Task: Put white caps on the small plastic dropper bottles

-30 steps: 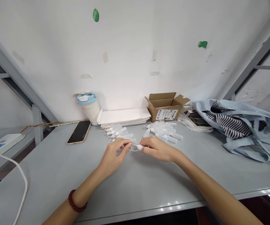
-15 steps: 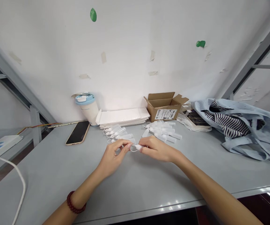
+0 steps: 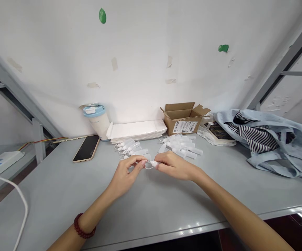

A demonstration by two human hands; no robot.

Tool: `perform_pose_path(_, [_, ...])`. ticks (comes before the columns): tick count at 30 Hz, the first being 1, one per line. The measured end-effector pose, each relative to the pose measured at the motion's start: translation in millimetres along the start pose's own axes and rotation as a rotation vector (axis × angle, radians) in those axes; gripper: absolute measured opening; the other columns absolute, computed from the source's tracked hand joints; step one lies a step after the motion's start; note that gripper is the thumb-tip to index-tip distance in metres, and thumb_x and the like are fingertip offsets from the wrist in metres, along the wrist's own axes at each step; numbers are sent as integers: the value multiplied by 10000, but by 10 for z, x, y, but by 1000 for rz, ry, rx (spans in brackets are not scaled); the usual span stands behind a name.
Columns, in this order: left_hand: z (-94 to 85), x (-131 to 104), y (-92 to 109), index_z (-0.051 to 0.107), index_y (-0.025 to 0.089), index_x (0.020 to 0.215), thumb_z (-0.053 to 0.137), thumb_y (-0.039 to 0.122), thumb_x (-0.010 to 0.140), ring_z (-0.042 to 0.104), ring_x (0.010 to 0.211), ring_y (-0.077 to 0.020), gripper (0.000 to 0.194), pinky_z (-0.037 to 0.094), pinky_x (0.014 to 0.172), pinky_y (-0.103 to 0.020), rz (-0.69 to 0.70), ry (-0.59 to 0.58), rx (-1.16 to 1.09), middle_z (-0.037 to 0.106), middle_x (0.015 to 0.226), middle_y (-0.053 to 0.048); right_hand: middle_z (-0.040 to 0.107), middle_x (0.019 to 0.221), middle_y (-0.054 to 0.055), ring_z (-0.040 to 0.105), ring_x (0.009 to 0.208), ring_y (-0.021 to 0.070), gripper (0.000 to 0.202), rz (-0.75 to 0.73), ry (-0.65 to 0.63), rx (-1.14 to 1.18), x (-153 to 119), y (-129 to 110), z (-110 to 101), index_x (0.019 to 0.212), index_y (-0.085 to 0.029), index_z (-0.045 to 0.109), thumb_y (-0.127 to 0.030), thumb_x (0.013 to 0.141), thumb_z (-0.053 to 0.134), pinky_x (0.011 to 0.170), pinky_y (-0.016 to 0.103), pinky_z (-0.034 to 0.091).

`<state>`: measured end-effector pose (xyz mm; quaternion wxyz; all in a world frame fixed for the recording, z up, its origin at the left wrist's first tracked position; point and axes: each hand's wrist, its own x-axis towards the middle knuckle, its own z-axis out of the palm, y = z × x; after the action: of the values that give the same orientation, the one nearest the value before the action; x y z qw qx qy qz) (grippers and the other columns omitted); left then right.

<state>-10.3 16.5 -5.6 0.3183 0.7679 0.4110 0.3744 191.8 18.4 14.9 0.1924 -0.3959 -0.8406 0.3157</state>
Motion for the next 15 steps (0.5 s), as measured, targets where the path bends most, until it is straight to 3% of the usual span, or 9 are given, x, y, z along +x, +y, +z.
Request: perform_pose_path(15, [9, -3, -1, 636, 208, 828, 457, 324, 888, 565, 750, -152, 222, 435, 654, -238, -43, -36, 4, 661, 817, -5, 297, 569, -55, 285, 536, 78, 255, -7, -18, 2, -6, 0, 14, 603, -179, 299, -214, 839, 390, 520, 235, 234])
